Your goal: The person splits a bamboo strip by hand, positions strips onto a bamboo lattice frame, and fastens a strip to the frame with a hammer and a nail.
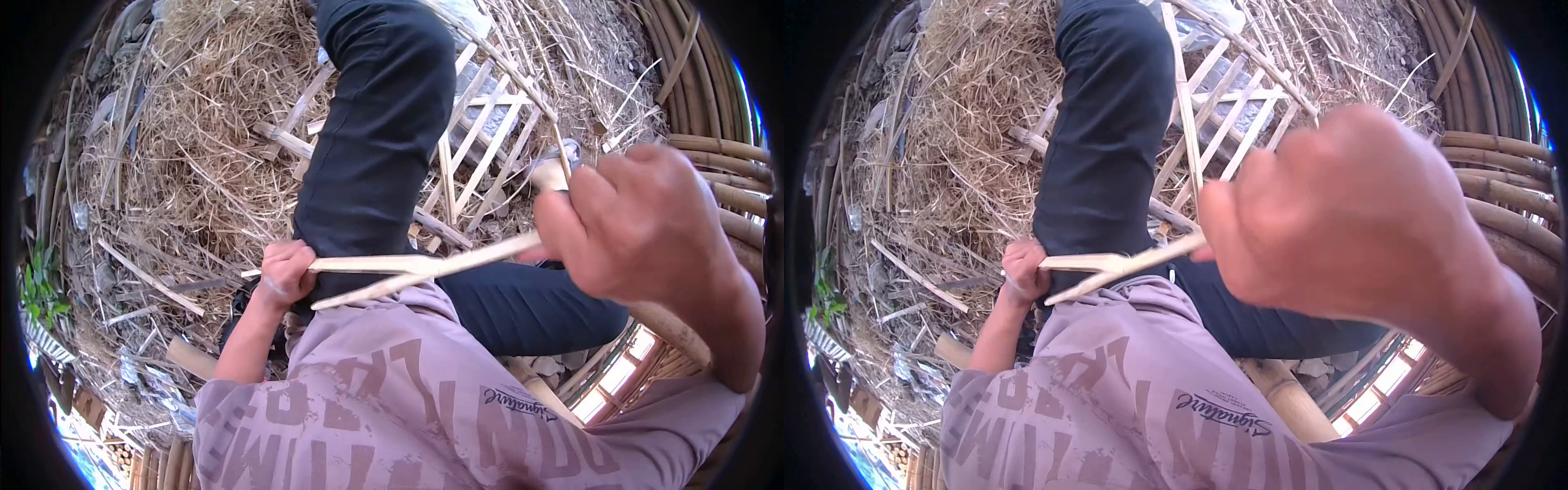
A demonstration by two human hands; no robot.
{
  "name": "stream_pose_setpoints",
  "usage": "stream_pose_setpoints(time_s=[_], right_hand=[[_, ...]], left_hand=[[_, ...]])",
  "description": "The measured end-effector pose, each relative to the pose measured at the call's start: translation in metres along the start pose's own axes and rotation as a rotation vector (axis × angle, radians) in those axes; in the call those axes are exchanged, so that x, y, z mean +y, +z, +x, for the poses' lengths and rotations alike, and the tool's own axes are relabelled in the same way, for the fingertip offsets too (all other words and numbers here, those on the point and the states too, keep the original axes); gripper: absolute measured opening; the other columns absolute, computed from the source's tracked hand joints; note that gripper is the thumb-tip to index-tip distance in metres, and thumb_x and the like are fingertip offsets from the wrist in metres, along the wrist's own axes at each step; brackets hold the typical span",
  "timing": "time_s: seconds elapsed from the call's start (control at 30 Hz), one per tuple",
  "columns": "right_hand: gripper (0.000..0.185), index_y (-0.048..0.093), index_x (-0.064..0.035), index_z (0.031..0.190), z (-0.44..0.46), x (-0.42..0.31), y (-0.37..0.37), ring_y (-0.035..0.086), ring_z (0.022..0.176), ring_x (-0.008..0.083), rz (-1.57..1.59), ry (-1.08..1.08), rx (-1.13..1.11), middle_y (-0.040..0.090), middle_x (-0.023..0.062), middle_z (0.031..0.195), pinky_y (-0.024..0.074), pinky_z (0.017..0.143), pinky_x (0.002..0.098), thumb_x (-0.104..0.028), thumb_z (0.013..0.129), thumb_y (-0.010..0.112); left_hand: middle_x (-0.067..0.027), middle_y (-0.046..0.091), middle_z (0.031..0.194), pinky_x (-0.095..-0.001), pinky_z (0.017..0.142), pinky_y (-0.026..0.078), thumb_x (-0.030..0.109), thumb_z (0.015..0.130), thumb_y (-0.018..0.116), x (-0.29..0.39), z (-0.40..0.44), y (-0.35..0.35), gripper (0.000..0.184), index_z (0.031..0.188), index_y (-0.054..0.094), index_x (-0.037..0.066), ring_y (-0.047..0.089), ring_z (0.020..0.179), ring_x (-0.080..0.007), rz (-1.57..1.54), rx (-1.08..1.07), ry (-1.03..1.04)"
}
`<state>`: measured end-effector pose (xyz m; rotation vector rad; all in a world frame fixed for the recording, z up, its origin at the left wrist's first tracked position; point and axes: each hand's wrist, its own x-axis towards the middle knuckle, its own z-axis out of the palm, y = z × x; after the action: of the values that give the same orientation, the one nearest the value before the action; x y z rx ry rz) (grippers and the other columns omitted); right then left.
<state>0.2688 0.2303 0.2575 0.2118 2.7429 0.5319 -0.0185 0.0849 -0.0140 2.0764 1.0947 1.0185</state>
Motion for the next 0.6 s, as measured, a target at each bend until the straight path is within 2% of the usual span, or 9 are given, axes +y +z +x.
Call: stream_pose_setpoints(time_s=[0.13, 0.23, 0.33, 0.37, 0.4, 0.43, 0.47, 0.5, 0.6], right_hand=[[0.04, 0.051, -0.0088, 0.078, -0.014, 0.005, 0.091, 0.045, 0.051, 0.0102, 0.12, 0.121, 0.039, 0.042, -0.0007, 0.062, 0.0364, 0.046, 0.0296, -0.043, 0.097, 0.056], [0.036, 0.053, -0.0073, 0.087, -0.041, 0.021, 0.161, 0.048, 0.054, 0.0113, 0.146, 0.247, 0.013, 0.046, 0.0009, 0.066, 0.0385, 0.05, 0.0301, -0.041, 0.099, 0.054], [0.034, 0.056, -0.0058, 0.097, -0.106, 0.049, 0.187, 0.05, 0.058, 0.0124, 0.115, 0.419, -0.029, 0.051, 0.0026, 0.07, 0.0406, 0.053, 0.0307, -0.039, 0.101, 0.053], [0.033, 0.056, -0.0052, 0.1, -0.137, 0.062, 0.188, 0.051, 0.06, 0.0127, 0.102, 0.483, -0.044, 0.053, 0.0031, 0.072, 0.0414, 0.055, 0.0308, -0.038, 0.102, 0.052], [0.033, 0.057, -0.0047, 0.103, -0.173, 0.079, 0.186, 0.052, 0.061, 0.0131, 0.095, 0.574, -0.061, 0.054, 0.0037, 0.073, 0.0421, 0.056, 0.031, -0.037, 0.102, 0.052], [0.033, 0.058, -0.0042, 0.106, -0.216, 0.098, 0.181, 0.053, 0.062, 0.0135, 0.084, 0.669, -0.076, 0.056, 0.0042, 0.074, 0.0428, 0.057, 0.0312, -0.037, 0.103, 0.051], [0.033, 0.059, -0.0037, 0.109, -0.257, 0.113, 0.171, 0.054, 0.063, 0.0138, 0.079, 0.769, -0.1, 0.057, 0.0048, 0.076, 0.0435, 0.058, 0.0314, -0.036, 0.103, 0.051], [0.034, 0.06, -0.0032, 0.112, -0.29, 0.124, 0.162, 0.055, 0.065, 0.0142, 0.104, 0.865, -0.105, 0.059, 0.0053, 0.077, 0.0442, 0.059, 0.0316, -0.035, 0.104, 0.05], [0.037, 0.062, -0.0016, 0.121, -0.328, 0.114, 0.161, 0.058, 0.068, 0.0153, 0.385, 1.085, -0.058, 0.064, 0.007, 0.081, 0.0463, 0.063, 0.0321, -0.033, 0.106, 0.048]], left_hand=[[-0.0108, 0.047, 0.06, -0.0397, 0.046, 0.038, 0.011, 0.086, 0.064, -0.05, -0.054, 0.008, 0.025, 0.068, 0.047, 0.005, 0.051, 0.049, -0.0308, 0.132, 0.179, -0.054], [-0.0119, 0.049, 0.061, -0.0414, 0.047, 0.038, 0.016, 0.095, 0.056, -0.06, -0.062, -0.009, 0.029, 0.069, 0.049, 0.006, 0.053, 0.051, -0.0325, 0.226, 0.088, -0.061], [-0.0086, 0.05, 0.062, -0.0346, 0.049, 0.038, 0.011, 0.098, 0.05, -0.064, -0.048, -0.011, 0.022, 0.077, 0.053, 0.004, 0.049, 0.05, -0.0251, 0.273, 0.194, -0.114], [-0.0075, 0.051, 0.063, -0.0324, 0.049, 0.038, 0.009, 0.099, 0.048, -0.066, -0.048, -0.009, 0.021, 0.08, 0.055, 0.004, 0.047, 0.05, -0.0227, 0.242, 0.272, -0.215], [-0.0007, 0.047, 0.063, -0.0288, 0.049, 0.036, 0.011, 0.104, 0.048, -0.066, -0.05, -0.012, 0.022, 0.084, 0.056, 0.005, 0.044, 0.051, -0.0145, 0.002, 0.436, -0.473], [0.0031, 0.044, 0.063, -0.0256, 0.047, 0.033, 0.019, 0.108, 0.047, -0.067, -0.051, -0.02, 0.029, 0.081, 0.051, 0.009, 0.04, 0.052, -0.0083, 0.001, 0.608, -0.733], [0.0022, 0.04, 0.06, -0.0233, 0.046, 0.031, 0.025, 0.111, 0.041, -0.067, -0.036, -0.033, 0.036, 0.077, 0.044, 0.013, 0.038, 0.051, -0.0073, -0.233, 0.801, -0.823], [0.0029, 0.034, 0.059, -0.0227, 0.045, 0.028, 0.034, 0.112, 0.033, -0.078, -0.039, -0.042, 0.043, 0.074, 0.036, 0.014, 0.033, 0.049, -0.0079, -0.117, 0.952, -0.933], [0.0028, 0.03, 0.06, -0.0248, 0.045, 0.029, 0.038, 0.112, 0.03, -0.113, -0.087, -0.067, 0.041, 0.086, 0.042, 0.009, 0.03, 0.049, -0.0094, -0.315, 1.157, -1.132]])
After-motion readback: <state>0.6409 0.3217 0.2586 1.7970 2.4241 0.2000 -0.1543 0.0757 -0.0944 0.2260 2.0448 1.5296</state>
